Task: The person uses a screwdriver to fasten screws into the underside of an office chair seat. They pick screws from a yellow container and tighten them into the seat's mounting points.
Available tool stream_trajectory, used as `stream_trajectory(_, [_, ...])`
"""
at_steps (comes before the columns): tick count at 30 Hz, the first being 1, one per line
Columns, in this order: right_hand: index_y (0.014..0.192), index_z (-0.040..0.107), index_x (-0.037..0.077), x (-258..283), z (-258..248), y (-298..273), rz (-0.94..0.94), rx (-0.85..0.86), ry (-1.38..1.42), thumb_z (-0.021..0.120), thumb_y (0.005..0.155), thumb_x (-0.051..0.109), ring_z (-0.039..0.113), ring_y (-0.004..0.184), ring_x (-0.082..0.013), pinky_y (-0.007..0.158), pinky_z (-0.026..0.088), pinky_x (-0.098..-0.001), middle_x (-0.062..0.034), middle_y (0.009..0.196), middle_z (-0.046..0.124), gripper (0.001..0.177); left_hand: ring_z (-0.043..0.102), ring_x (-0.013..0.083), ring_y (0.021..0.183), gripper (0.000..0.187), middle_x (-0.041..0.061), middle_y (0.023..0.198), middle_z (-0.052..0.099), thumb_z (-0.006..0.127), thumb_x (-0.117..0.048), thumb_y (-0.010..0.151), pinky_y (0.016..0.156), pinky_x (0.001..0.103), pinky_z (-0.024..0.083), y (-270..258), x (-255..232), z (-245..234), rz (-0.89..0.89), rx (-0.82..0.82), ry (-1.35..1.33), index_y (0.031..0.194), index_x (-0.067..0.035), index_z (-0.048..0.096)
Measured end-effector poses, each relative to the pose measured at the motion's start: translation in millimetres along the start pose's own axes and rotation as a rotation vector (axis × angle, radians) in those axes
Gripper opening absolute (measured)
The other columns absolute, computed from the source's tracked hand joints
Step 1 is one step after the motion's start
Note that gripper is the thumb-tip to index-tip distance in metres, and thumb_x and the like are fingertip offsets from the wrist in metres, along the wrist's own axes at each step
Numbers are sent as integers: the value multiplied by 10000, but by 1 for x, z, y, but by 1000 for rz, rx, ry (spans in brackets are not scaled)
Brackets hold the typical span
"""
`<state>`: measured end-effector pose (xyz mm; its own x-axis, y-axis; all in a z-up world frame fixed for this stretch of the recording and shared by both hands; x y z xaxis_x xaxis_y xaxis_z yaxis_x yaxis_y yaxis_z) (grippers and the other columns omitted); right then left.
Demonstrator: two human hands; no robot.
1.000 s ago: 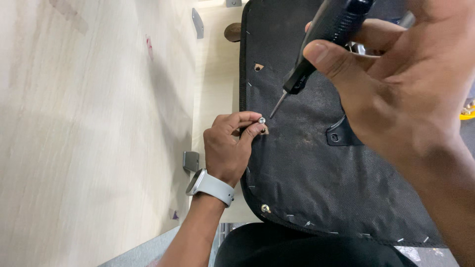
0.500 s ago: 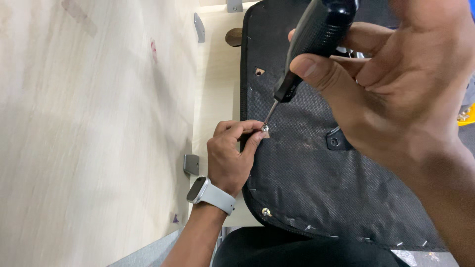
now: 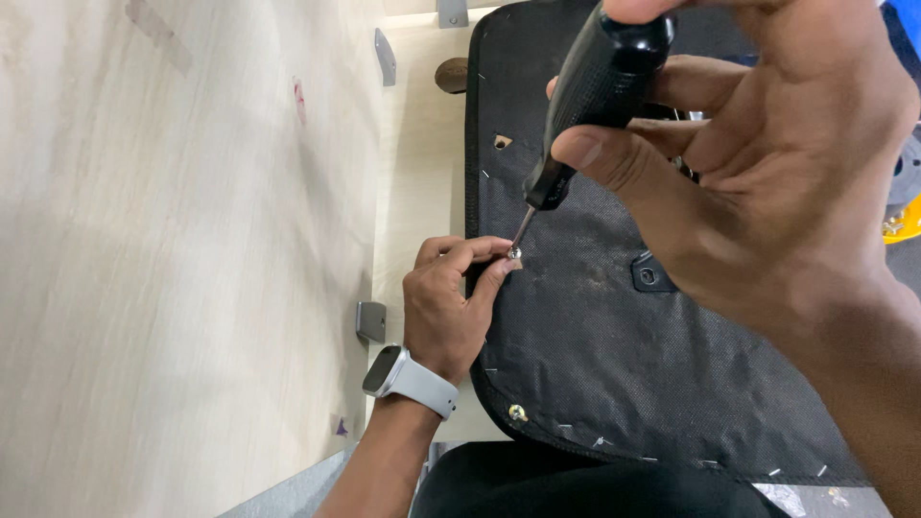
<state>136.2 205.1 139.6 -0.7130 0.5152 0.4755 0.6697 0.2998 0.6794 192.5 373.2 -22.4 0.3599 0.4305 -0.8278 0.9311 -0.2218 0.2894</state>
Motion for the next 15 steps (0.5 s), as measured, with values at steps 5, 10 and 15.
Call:
stream_trajectory(5, [1409,406,3,2,0,4,-13,7,-9,663,1142,-76,708,1271,-238,1085,642,-299,-133,1398,510,378,707,155,960,166,41,918,756,809,-188,853,796,309,626,1,2,-1,-23,-11,35,1005,-122,800])
stream_trajectory(10, [1385,400,-15,8,0,11,14,15,-31,655,1077,-96,748,1217,-253,1024,649,-318,-162,1309,577,408,700,165,947,178,47,906,752,813,-194,847,779,317,618,1,0,-2,-14,-19,42,1011,-124,800])
stream_trajectory(15, [1374,392,-16,11,1,17,23,9,-28,644,1071,-108,746,1229,-260,1013,646,-313,-170,1329,558,405,696,177,969,171,40,903,774,817,-179,853,800,336,601,2,-5,-3,42,-32,61,1012,-116,804])
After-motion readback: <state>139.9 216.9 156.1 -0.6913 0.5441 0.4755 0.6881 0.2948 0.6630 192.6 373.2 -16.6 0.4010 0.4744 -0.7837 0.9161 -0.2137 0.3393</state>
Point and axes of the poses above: each hand's wrist, its own y-axis towards the middle knuckle, its own z-axis out of the palm, x = y × z, the point moved 8 cm from there along y, towards the middle knuckle
